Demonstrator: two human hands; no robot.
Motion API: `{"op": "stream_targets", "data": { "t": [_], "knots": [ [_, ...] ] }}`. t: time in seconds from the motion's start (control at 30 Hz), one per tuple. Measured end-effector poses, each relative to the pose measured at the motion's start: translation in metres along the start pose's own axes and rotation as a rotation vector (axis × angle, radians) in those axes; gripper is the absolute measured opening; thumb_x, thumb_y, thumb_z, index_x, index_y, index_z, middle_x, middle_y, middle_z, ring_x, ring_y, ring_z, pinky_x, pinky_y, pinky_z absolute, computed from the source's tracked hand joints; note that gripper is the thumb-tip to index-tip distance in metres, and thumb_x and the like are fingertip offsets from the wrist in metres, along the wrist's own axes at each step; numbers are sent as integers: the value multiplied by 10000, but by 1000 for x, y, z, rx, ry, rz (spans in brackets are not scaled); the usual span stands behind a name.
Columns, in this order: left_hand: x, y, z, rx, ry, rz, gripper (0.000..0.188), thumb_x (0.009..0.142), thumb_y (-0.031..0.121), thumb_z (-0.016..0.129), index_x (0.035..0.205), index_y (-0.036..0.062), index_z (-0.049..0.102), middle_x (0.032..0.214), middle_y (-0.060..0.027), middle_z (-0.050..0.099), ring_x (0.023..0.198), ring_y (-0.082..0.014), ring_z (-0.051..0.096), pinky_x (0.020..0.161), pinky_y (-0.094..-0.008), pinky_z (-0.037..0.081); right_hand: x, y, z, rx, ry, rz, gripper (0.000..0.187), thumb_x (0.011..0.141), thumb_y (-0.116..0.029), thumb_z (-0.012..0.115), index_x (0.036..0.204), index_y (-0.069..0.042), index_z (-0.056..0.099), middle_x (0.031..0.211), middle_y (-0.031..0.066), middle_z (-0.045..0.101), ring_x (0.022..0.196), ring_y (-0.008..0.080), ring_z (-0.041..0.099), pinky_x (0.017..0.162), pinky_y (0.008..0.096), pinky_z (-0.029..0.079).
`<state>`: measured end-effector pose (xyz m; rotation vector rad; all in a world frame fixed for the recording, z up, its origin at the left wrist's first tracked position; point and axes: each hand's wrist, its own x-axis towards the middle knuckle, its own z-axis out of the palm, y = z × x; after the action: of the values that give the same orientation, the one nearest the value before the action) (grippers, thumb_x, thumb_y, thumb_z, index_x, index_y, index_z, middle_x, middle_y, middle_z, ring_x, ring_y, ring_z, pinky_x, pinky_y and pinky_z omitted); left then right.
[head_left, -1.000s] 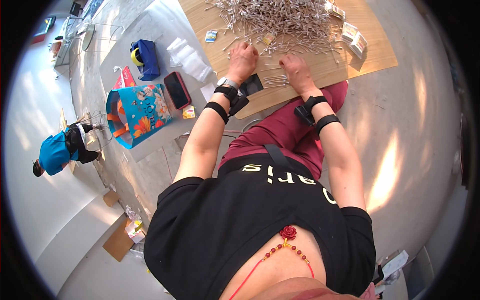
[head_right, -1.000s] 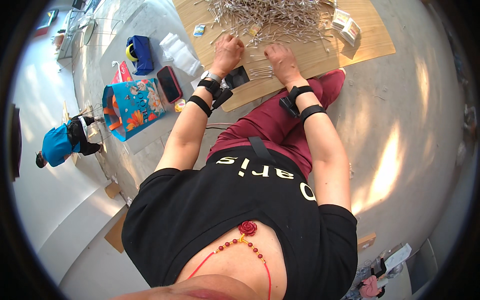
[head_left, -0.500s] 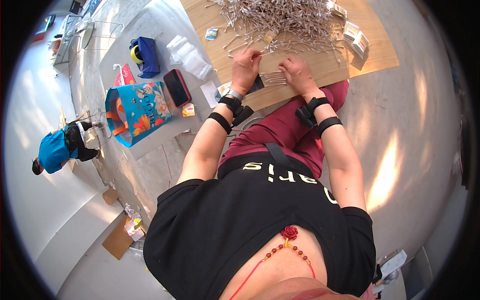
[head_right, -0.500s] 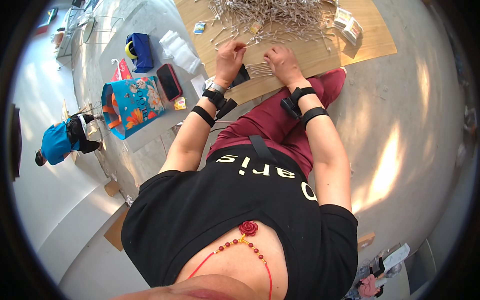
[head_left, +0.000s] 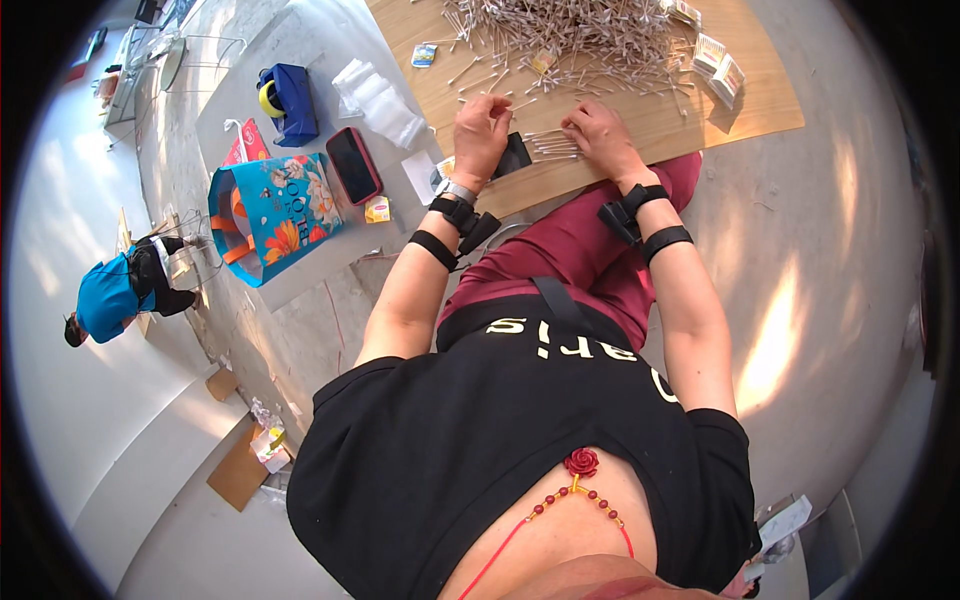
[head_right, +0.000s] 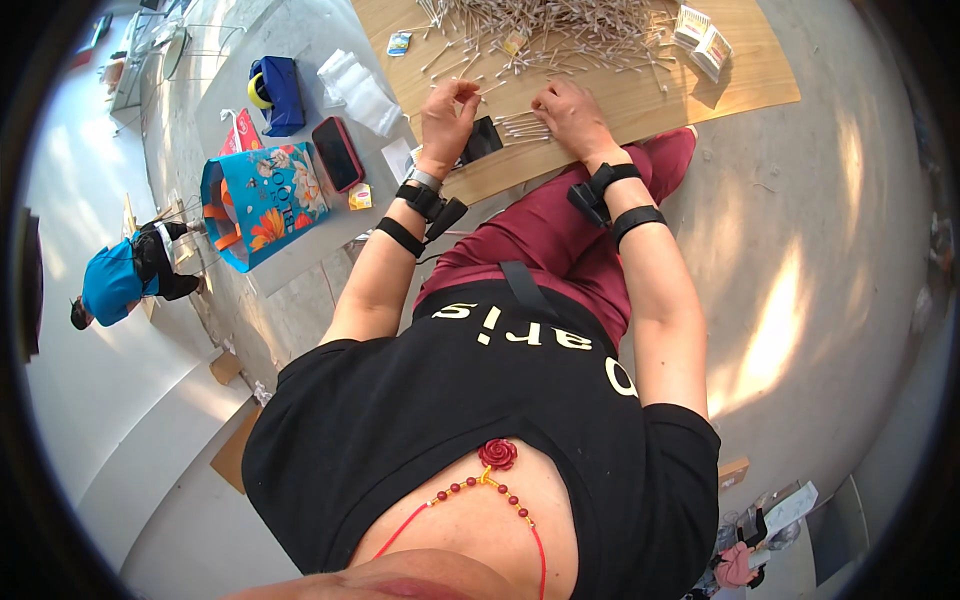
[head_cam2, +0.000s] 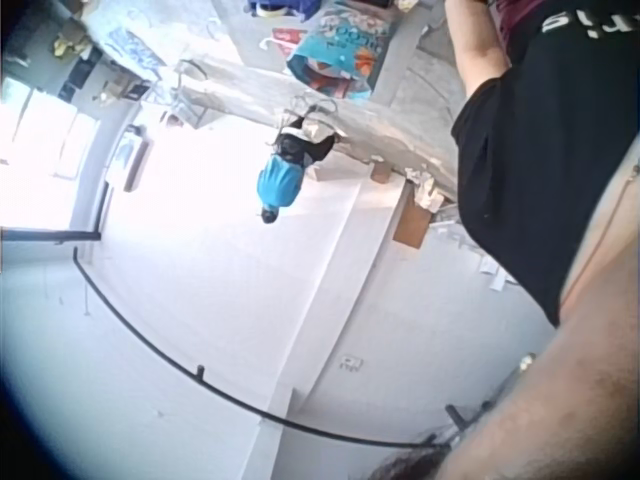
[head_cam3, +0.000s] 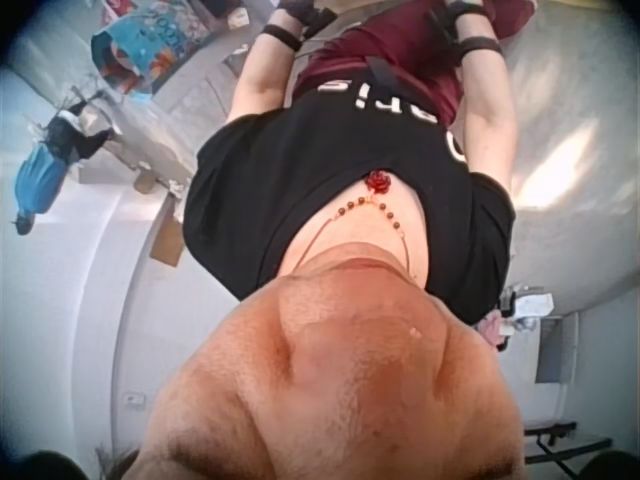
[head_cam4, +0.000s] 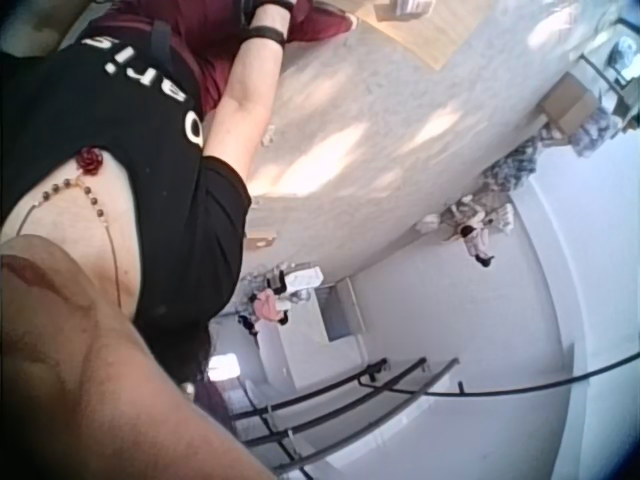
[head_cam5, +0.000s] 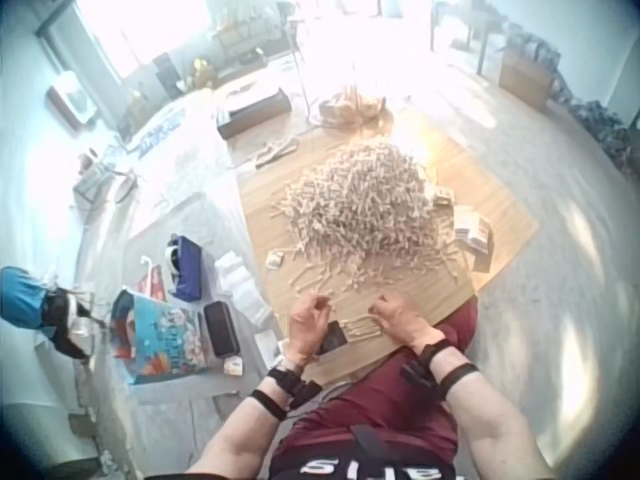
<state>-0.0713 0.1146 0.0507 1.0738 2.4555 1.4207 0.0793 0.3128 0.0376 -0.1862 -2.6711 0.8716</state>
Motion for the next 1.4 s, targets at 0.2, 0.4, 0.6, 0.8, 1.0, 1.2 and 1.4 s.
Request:
{"op": "stream_targets", "data": {
  "t": [0.2, 0.4, 0.6, 0.8, 1.0, 1.2, 1.4],
  "knots": [
    [-7, -1, 1, 58, -5, 30, 155, 889, 34, 753, 1042, 32, 728, 926, -108, 737, 874, -237, 713, 828, -360, 555, 3, 4, 3, 28, 10, 49, 111, 866, -128, 777, 945, -77, 718, 973, 105, 676, 956, 347, 663, 833, 474, 535],
    [-8, -1, 0, 60, -8, 33, 154, 889, 29, 750, 1042, 31, 728, 924, -110, 736, 878, -235, 715, 825, -359, 557, 5, 4, -2, 74, 15, 74, 123, 857, -135, 780, 942, -78, 712, 964, 103, 672, 964, 341, 661, 844, 469, 533],
    [-10, 5, 4, 8, -26, 14, 163, 888, 31, 756, 1049, 34, 733, 928, -110, 737, 880, -236, 712, 830, -362, 556, 5, 0, 0, -64, -33, 7, 125, 864, -124, 769, 966, -90, 705, 976, 92, 660, 1010, 322, 650, 872, 464, 522],
    [-9, 8, 9, 24, 2, 26, 164, 890, 31, 756, 1052, 29, 732, 931, -115, 738, 893, -242, 710, 841, -363, 554, 7, 4, 3, 38, 10, 81, 125, 869, -125, 769, 965, -79, 704, 991, 91, 671, 1009, 332, 650, 856, 461, 521],
    [-8, 7, 10, 36, -2, 40, 163, 893, 31, 753, 1054, 31, 728, 933, -116, 737, 893, -243, 710, 841, -364, 554, 9, -4, 2, -133, 18, 33, 110, 889, -172, 753, 967, -102, 716, 993, 79, 679, 1016, 301, 659, 871, 445, 518],
    [-10, 8, 8, 29, 1, 18, 161, 894, 29, 752, 1054, 30, 729, 932, -111, 737, 884, -238, 712, 836, -362, 555, 11, -15, 5, -201, -113, -101, 110, 897, -140, 653, 985, -101, 707, 1078, 80, 665, 1093, 295, 635, 943, 429, 501],
    [-8, 7, 9, 27, 19, 28, 160, 899, 30, 750, 1058, 29, 731, 930, -112, 734, 881, -234, 710, 838, -362, 556, 15, -12, 15, -374, -65, -212, 119, 897, -103, 690, 1003, -63, 654, 1052, 117, 628, 1074, 329, 613, 928, 445, 493]
  ]
}}
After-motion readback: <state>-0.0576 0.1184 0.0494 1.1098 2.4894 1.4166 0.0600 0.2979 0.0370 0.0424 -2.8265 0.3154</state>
